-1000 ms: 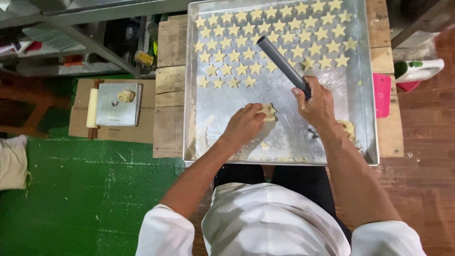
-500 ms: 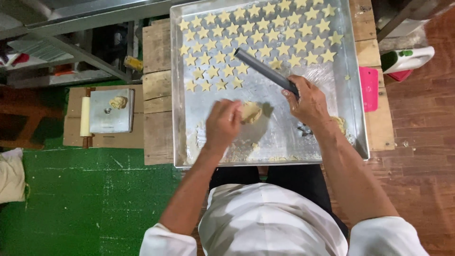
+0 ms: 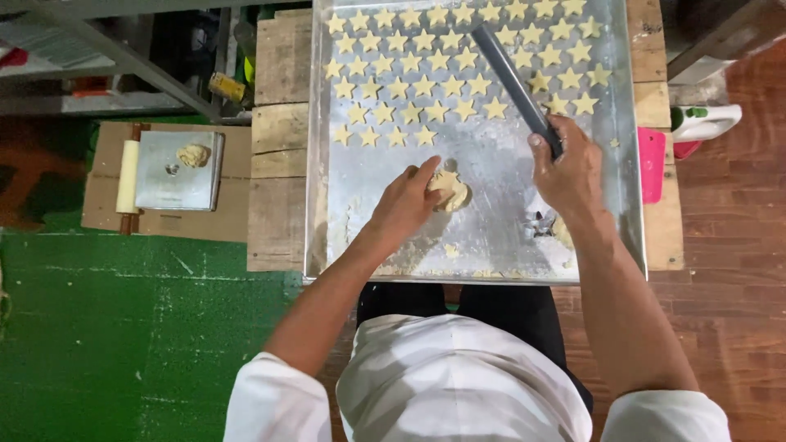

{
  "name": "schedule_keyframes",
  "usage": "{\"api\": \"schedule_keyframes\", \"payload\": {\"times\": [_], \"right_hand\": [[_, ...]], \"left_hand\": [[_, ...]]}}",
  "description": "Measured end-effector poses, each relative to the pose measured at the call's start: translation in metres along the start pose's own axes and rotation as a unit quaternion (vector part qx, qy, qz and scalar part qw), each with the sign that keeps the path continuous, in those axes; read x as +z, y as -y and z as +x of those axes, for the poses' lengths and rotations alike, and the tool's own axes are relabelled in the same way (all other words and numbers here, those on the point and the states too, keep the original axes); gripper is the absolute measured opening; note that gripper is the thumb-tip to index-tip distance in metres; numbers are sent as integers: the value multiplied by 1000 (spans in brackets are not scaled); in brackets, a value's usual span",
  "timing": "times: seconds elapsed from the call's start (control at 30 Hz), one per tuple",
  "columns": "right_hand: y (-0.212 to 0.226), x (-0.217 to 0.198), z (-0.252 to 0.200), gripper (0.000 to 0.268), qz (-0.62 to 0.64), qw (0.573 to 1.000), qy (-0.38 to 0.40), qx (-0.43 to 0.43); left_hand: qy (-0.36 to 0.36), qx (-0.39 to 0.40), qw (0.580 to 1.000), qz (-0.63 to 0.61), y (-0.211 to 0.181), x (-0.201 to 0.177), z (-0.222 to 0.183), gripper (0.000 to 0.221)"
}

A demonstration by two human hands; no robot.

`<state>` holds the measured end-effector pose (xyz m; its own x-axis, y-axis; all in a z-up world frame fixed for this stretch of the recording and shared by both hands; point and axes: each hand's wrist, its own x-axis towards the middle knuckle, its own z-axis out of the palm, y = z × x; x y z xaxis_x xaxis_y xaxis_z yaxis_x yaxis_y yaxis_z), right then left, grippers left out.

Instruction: Flattening dough with a rolling pin, cutting star-shaped cookies, and arranging them on a baking tray.

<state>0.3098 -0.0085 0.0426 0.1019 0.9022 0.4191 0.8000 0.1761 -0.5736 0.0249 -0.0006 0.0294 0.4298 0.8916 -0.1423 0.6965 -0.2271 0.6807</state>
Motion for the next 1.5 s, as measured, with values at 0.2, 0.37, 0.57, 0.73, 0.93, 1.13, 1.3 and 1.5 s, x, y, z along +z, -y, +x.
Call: {"api": "schedule_keyframes", "payload": {"times": [0.2, 0.37, 0.57, 0.73, 0.93, 1.13, 1.3, 1.5], "right_hand": [[19, -2, -3, 28, 16, 999, 32, -37], [20, 8, -13, 26, 0, 992, 95, -79], [13, 1, -19, 25, -91, 978, 142, -123], [41, -6, -24, 23, -161, 955, 182, -168], [45, 1, -42, 26, -122, 952, 208, -191], [36, 23, -45, 28, -50, 955, 202, -210], [46, 19, -46, 59, -178, 939, 198, -218], [51, 27, -31, 54, -204, 939, 205, -184]], "left_hand": [[-14, -60, 998, -1, 17, 28, 23, 28], [4, -138, 990, -31, 3, 6, -1, 27], [-269, 82, 946, 160, -1, -32, -37, 16], [-260, 168, 921, 237, -2, -38, -37, 51], [-159, 109, 944, 266, 31, -2, -35, 56], [-150, 102, 944, 276, 51, 7, -33, 59], [-187, 135, 936, 264, 50, 12, -31, 53], [-181, 123, 941, 257, 38, -1, -31, 32]]}}
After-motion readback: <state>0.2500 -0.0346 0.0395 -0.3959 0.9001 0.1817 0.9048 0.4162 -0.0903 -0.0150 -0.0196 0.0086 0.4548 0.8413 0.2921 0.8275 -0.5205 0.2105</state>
